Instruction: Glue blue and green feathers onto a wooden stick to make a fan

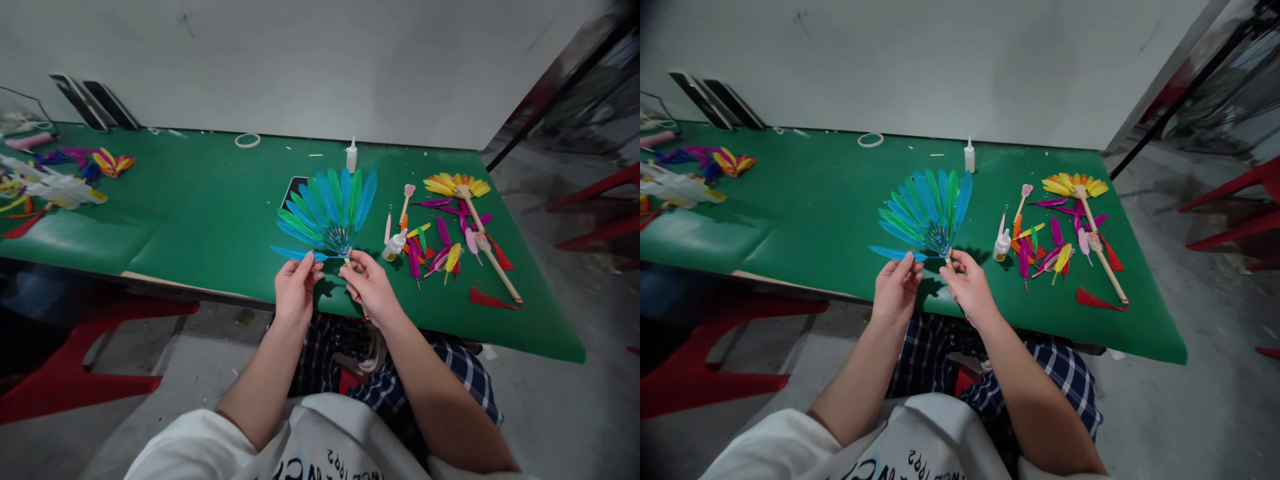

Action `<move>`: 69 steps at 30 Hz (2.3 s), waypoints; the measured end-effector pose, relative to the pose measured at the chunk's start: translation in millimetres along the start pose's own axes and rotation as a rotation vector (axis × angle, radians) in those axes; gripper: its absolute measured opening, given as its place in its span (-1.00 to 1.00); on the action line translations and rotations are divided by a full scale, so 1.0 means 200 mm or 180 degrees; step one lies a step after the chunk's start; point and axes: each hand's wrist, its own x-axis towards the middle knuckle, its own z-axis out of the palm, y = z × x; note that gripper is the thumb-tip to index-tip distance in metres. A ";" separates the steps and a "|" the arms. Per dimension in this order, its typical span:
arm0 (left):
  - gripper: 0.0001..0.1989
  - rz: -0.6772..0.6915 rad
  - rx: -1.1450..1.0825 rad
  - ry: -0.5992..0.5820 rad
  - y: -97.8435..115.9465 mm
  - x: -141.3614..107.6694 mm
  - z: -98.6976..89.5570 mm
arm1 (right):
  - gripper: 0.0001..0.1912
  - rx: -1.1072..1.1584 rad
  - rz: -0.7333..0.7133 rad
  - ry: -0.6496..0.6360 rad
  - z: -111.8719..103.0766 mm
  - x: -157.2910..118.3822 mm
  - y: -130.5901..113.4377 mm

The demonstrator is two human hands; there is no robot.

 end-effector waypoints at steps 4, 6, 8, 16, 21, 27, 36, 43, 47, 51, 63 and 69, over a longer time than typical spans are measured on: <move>-0.75 0.0035 0.0045 -0.0043 0.01 0.00 0.00 | -0.66 0.0062 0.0049 0.0003 0.00 0.00 -0.01; -0.75 0.0062 0.0062 -0.0059 0.01 0.01 0.00 | -0.67 0.0091 0.0100 0.0015 0.00 0.00 -0.01; -0.74 0.0085 0.0101 -0.0063 0.01 0.01 0.00 | -0.68 0.0104 0.0128 0.0028 0.00 -0.01 -0.02; -0.74 0.0210 0.0273 -0.0028 0.01 0.02 -0.01 | -0.71 0.0126 0.0102 0.0071 0.00 0.00 -0.02; -0.74 0.0238 0.0228 -0.0063 0.01 0.03 0.01 | -0.72 0.0132 0.0098 0.0037 0.00 0.00 -0.02; -0.75 0.0264 0.0201 -0.0076 0.01 0.02 0.02 | -0.73 0.0050 0.0075 0.0015 0.00 0.00 -0.02; -0.74 0.0327 0.0180 -0.0069 0.00 0.03 0.02 | -0.72 -0.0168 0.0004 0.0104 -0.01 0.00 0.00; -0.76 0.0102 0.0094 -0.0163 -0.01 0.03 0.03 | -0.76 -0.0067 -0.0050 0.0213 -0.01 0.01 0.00; -0.77 0.0025 0.0040 -0.0208 -0.02 0.04 0.03 | -0.74 -0.0128 -0.0083 0.0326 -0.01 0.01 0.01; -0.80 0.0037 -0.0017 -0.0244 -0.03 0.05 0.04 | -0.74 -0.0166 -0.0144 0.0439 0.00 0.02 0.01; -0.91 -0.0509 -0.0331 -0.0119 -0.03 0.07 0.05 | -0.72 -0.0365 -0.0228 0.0578 -0.03 0.03 0.04; -0.94 -0.0779 -0.0481 -0.0006 -0.04 0.07 0.06 | -0.76 -0.0388 -0.0283 0.0598 -0.03 0.03 0.04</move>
